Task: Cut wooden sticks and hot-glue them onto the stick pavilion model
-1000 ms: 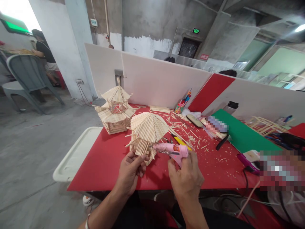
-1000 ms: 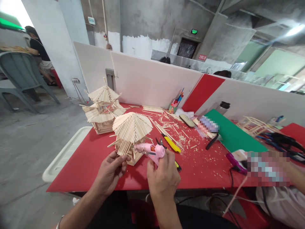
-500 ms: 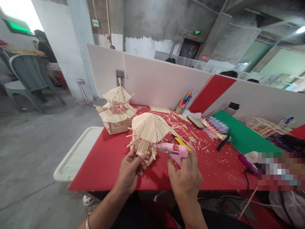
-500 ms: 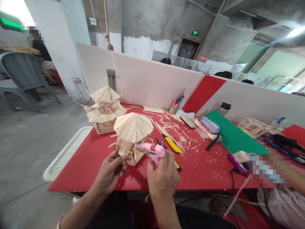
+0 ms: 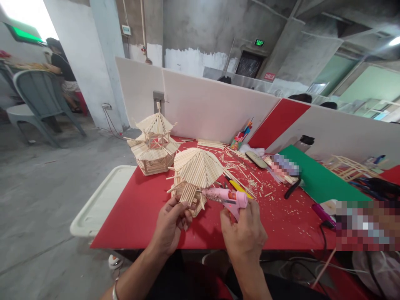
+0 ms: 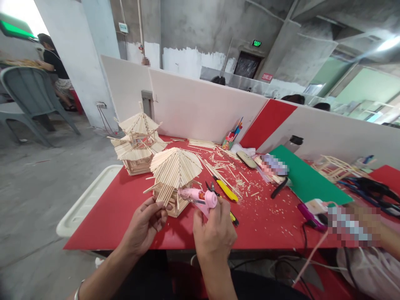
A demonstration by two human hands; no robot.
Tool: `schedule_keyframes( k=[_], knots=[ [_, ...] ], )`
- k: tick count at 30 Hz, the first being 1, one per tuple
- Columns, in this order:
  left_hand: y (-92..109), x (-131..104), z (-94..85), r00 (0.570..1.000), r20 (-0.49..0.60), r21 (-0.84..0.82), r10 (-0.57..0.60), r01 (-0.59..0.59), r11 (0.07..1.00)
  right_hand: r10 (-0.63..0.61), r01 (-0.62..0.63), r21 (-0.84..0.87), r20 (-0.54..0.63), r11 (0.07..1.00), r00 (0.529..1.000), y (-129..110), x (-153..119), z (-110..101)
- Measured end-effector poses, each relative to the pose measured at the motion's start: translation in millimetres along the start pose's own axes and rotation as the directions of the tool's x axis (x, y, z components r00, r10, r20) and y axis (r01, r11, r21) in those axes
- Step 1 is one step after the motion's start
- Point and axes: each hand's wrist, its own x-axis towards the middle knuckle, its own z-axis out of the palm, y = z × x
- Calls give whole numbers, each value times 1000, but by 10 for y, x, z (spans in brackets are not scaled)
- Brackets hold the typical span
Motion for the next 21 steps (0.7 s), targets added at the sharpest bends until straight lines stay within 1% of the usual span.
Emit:
schedule_keyframes(
  k=[2,6,14,21],
  knots=[
    [-1,0,-10,1000,4,-16,-19,19,1000,0,0,1,-9,1000,1000,0,5,-5],
    [-20,3,-33,998,24,13,-54,53,998,-11,12,10,-23,1000,1000,1,18,-15],
    [-32,14,-61,987,79,50,-140,136,989,6,-6,-19,2,1000,1000,22,-25,-16],
    [-33,20,-29,986,105,41,-127,123,992,3,-4,-10,-6,1000,1000,8,-19,-4]
  ],
)
